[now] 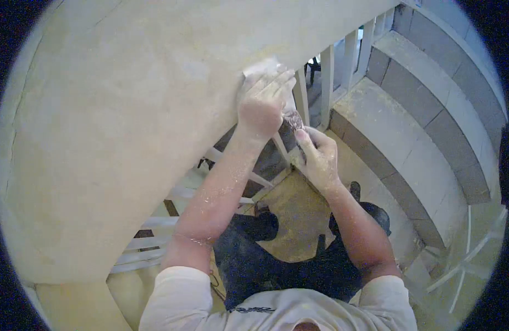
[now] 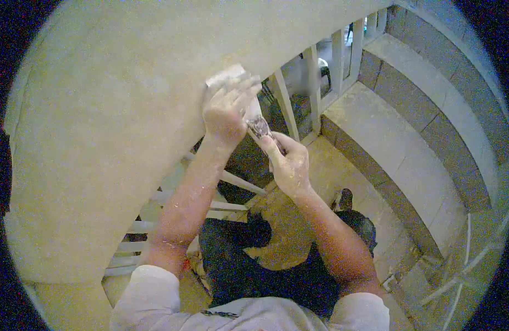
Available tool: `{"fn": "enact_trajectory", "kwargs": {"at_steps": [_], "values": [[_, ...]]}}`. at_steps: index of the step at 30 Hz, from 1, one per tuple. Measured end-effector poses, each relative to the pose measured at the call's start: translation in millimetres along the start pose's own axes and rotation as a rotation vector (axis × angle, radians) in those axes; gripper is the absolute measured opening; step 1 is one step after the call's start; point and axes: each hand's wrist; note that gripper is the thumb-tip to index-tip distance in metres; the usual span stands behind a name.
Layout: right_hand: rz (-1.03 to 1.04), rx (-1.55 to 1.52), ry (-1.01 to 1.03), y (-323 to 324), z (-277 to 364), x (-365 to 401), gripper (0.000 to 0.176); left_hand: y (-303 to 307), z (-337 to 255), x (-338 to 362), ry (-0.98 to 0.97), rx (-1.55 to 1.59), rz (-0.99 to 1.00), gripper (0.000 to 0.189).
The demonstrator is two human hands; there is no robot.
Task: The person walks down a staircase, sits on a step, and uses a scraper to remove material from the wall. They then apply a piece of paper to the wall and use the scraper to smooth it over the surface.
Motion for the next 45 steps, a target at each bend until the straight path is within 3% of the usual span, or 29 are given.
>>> {"fn": "enact_trajectory", "kwargs": {"at_steps": [2,5,7,10,13,16,21,26,28,30,31,32,34,39,43,45], "values": [[-0.037,0.032,0.108,-2.7,15.5,-10.8,0.033,4.0,4.1,-21.4,-0.028,-0.075,-0.033,0.023],[0.001,0.047,-0.007,7.8,3.9,-3.3,0.033,-8.0,-5.2,-1.8,0.080,-0.130,0.077,0.024],[-0.007,0.021,-0.089,3.3,8.5,11.6,0.036,-2.0,-6.5,4.0,0.030,-0.054,0.042,0.024],[-0.021,0.053,0.011,12.5,9.3,-9.0,0.037,-14.1,-2.7,-11.0,-0.017,-0.002,0.000,0.024],[-0.022,0.068,-0.028,22.9,0.1,-12.1,0.038,-27.8,-10.6,-10.9,0.053,-0.046,0.100,0.021],[-0.046,0.049,-0.080,12.2,-19.3,11.1,0.037,-24.8,-18.5,20.2,0.010,0.068,0.063,0.021],[-0.029,-0.034,-0.106,18.5,-23.9,3.6,0.037,-27.8,-15.5,13.0,0.004,0.084,0.047,0.019],[-0.034,0.019,0.000,12.7,-16.1,-4.8,0.038,-23.1,-9.8,4.8,-0.049,-0.024,0.001,0.018],[-0.030,-0.024,-0.036,15.5,-16.0,-6.2,0.038,-25.9,-10.2,2.8,0.013,-0.007,0.047,0.018],[-0.018,0.131,-0.010,20.8,-31.0,-2.7,0.038,-24.3,-11.0,11.5,-0.049,-0.038,-0.007,0.018],[-0.019,0.042,-0.156,12.9,-10.6,10.4,0.039,-18.2,-15.6,11.4,-0.038,0.025,-0.006,0.017],[-0.018,0.034,-0.160,13.5,-12.2,8.8,0.039,-17.8,-17.3,10.8,-0.042,0.022,0.002,0.017],[-0.054,0.063,0.047,15.1,-16.2,-8.0,0.038,-21.5,-9.7,-3.6,-0.020,-0.037,0.009,0.014],[-0.049,0.099,-0.128,21.7,-24.2,6.8,0.040,-29.1,-21.4,18.6,0.005,0.043,0.018,0.014],[-0.014,0.123,-0.099,35.8,-29.1,-5.2,0.042,-29.6,-19.7,9.4,-0.014,0.042,0.101,0.023],[-0.103,0.234,0.233,31.2,-44.1,-5.7,0.045,-36.6,-20.7,13.6,0.025,0.055,0.067,0.023]]}}
Point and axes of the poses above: each hand's wrist, its own x-axis away from the middle knuckle, its own y-axis out of the back of the hand, z = x × y, and after that the axes turned 3 degrees about -x, right-handed
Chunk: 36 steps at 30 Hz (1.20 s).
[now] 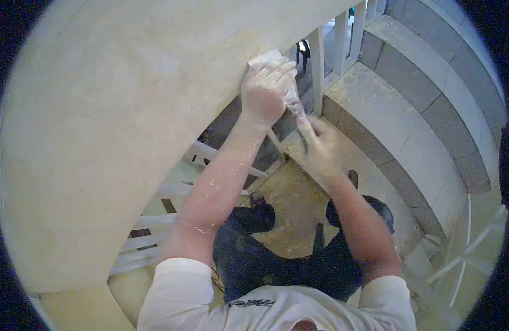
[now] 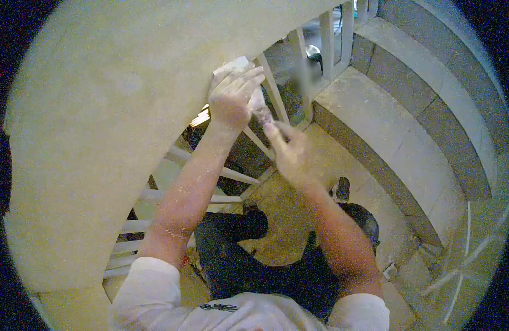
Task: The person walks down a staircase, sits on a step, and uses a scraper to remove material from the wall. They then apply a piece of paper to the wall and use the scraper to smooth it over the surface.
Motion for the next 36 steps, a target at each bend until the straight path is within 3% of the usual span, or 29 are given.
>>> {"fn": "enact_trajectory", "kwargs": {"at_steps": [1,3,4,7,8,11,15,18,22,25,27,29,33,36], "values": [[-0.004,0.001,0.004,-2.6,5.7,-1.9,0.045,0.1,3.2,-3.4,-0.004,0.002,-0.004,0.023],[0.083,-0.172,-0.359,-13.3,17.8,3.2,0.048,7.9,12.2,-1.5,-0.105,-0.036,0.004,0.026],[0.066,-0.139,-0.244,-10.4,23.3,-8.8,0.047,2.4,12.2,-11.8,-0.058,-0.095,-0.010,0.026],[0.112,-0.110,-0.322,-0.4,24.4,-14.1,0.048,-1.2,8.6,-16.1,-0.044,-0.125,0.106,0.015],[0.083,-0.075,-0.286,-5.4,17.3,-1.2,0.044,-1.2,6.8,-7.4,-0.090,-0.070,-0.040,0.014],[0.043,-0.175,-0.296,-6.0,19.9,-2.8,0.039,4.6,5.6,-9.1,-0.075,0.002,0.010,0.013],[0.102,-0.141,-0.408,0.5,27.6,3.2,0.037,-1.3,1.2,4.5,-0.040,-0.026,-0.008,0.016],[0.062,-0.082,-0.229,-3.1,5.9,-9.4,0.040,0.7,4.8,-10.4,-0.060,-0.078,-0.013,0.017],[0.080,-0.144,-0.294,-1.7,34.7,1.8,0.046,-0.6,3.8,-3.9,-0.074,-0.082,-0.039,0.017],[0.013,-0.241,-0.240,-10.3,21.0,-9.0,0.044,-5.5,11.6,-11.4,-0.085,-0.026,-0.002,0.017],[0.000,-0.255,-0.266,-8.9,22.9,-8.6,0.043,-1.6,10.3,-16.0,-0.075,-0.067,0.052,0.024],[0.040,-0.288,-0.437,-9.1,18.2,2.7,0.042,-4.1,7.7,-1.8,-0.074,-0.034,0.079,0.026],[0.028,-0.293,-0.255,-8.3,5.6,-11.8,0.040,-2.5,8.0,-18.8,-0.078,-0.032,0.073,0.024],[0.056,-0.290,-0.338,-4.7,23.1,0.1,0.039,1.2,4.5,-6.6,-0.062,0.005,0.043,0.022]]}}
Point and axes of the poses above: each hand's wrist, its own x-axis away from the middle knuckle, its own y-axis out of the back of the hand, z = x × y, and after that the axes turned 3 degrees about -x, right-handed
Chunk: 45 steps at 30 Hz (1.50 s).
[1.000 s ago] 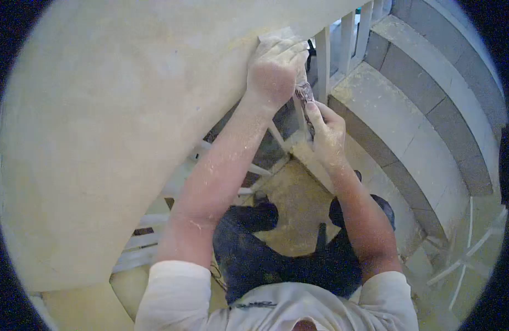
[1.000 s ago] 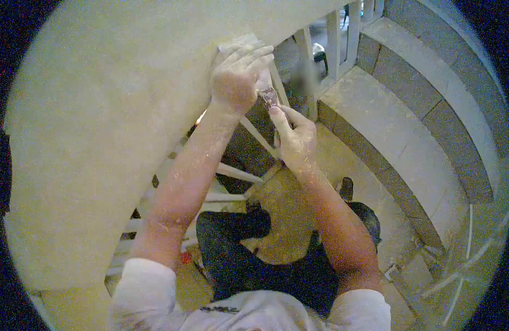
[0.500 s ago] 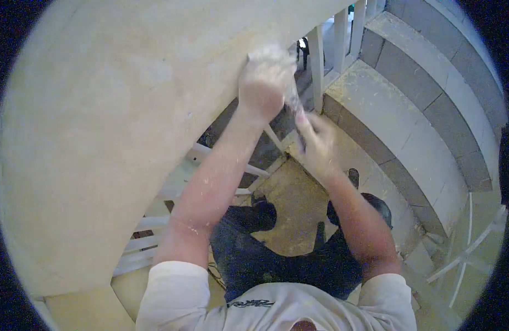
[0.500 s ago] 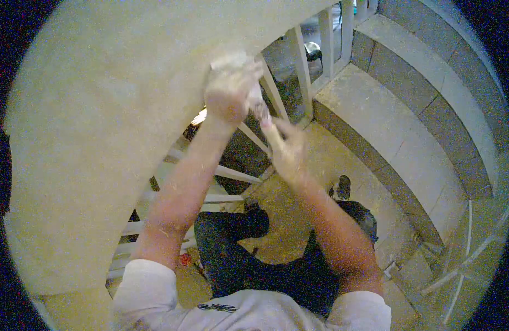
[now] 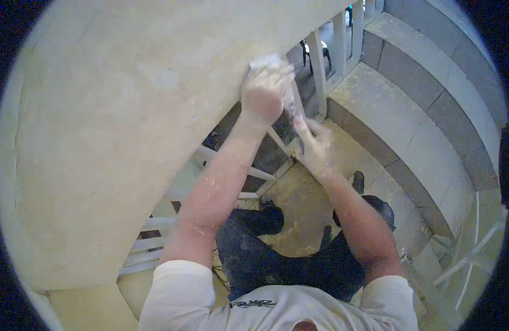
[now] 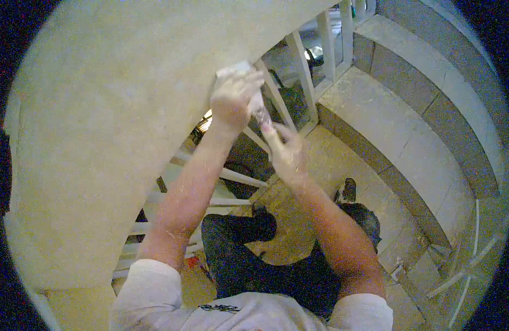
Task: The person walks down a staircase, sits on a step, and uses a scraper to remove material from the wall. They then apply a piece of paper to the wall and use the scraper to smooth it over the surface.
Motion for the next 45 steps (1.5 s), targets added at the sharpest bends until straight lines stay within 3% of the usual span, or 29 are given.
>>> {"fn": "enact_trajectory", "kwargs": {"at_steps": [11,24,27,32,36,39,45], "values": [[0.015,-0.001,-0.080,-7.9,-9.7,10.6,0.036,15.8,-1.2,17.4,0.072,-0.019,0.012,0.020],[0.061,-0.108,-0.108,-9.4,-33.4,22.8,0.039,11.1,-4.2,29.9,0.014,-0.024,0.039,0.019],[0.048,-0.071,-0.072,-14.4,-12.7,7.8,0.037,9.1,4.6,20.3,-0.001,-0.057,0.039,0.020],[0.069,-0.159,-0.223,-13.2,-18.1,15.7,0.040,6.7,4.8,21.8,-0.038,-0.010,0.054,0.022],[0.062,-0.154,-0.146,-9.0,-8.7,8.5,0.038,0.3,-1.6,29.2,-0.009,-0.039,0.094,0.018],[0.042,-0.171,-0.248,-8.4,-23.8,19.3,0.039,4.3,-5.4,31.3,0.012,-0.010,0.088,0.019],[0.042,-0.114,-0.228,-9.2,-41.2,26.9,0.038,3.7,-6.9,34.7,0.013,0.020,0.042,0.018]]}}
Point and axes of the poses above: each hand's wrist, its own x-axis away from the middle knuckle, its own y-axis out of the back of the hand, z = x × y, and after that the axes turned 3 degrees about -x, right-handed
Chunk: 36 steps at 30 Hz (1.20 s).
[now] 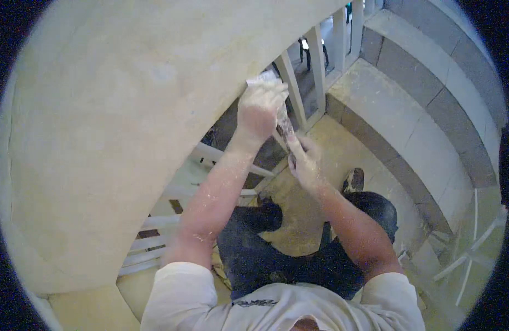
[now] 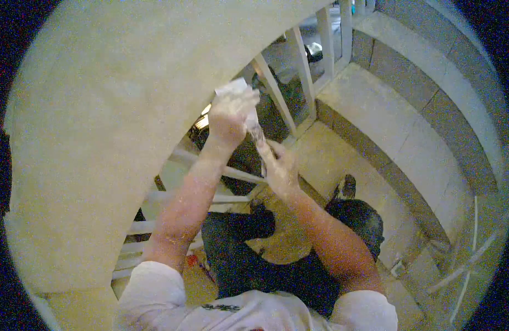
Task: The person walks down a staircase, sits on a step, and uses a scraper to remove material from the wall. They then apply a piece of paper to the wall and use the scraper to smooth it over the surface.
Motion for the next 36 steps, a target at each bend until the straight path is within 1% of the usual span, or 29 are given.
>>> {"fn": "enact_trajectory", "kwargs": {"at_steps": [3,8,11,14,15,18,20,26,30,33,36], "values": [[-0.002,-0.009,0.042,-0.3,9.4,-9.3,0.038,1.3,3.5,-5.1,-0.021,-0.004,0.014,0.018],[-0.006,0.017,0.032,-2.9,17.0,-3.7,0.039,1.9,1.8,-0.8,0.016,0.009,0.032,0.016],[-0.019,-0.022,-0.014,-3.3,9.5,-1.1,0.038,-0.1,6.1,2.5,-0.015,0.004,0.038,0.017],[0.031,-0.005,0.005,-4.6,20.1,3.8,0.037,5.8,-1.6,5.5,0.031,-0.001,0.055,0.017],[0.025,-0.015,0.021,-6.8,19.2,-1.8,0.036,4.7,4.2,0.2,-0.024,-0.012,0.017,0.018],[0.014,-0.040,0.016,-5.5,11.6,-8.4,0.035,-2.4,12.8,-9.2,-0.056,-0.008,0.010,0.018],[0.009,-0.055,0.039,-3.6,12.5,-13.0,0.035,-4.7,9.1,-5.8,-0.034,-0.002,0.006,0.019],[-0.025,-0.056,0.007,-3.3,11.7,-14.6,0.033,-14.0,10.6,1.3,-0.012,0.014,0.036,0.020],[-0.018,-0.017,-0.011,-5.3,22.5,-11.1,0.035,-3.6,14.1,-4.1,-0.005,0.001,0.024,0.021],[-0.021,0.020,0.002,-1.9,9.9,-16.1,0.036,-8.6,11.8,2.1,-0.004,0.013,0.035,0.020],[-0.020,-0.007,0.017,-6.8,28.6,-17.8,0.036,-8.8,15.9,-14.6,-0.011,0.001,0.025,0.020]]}}
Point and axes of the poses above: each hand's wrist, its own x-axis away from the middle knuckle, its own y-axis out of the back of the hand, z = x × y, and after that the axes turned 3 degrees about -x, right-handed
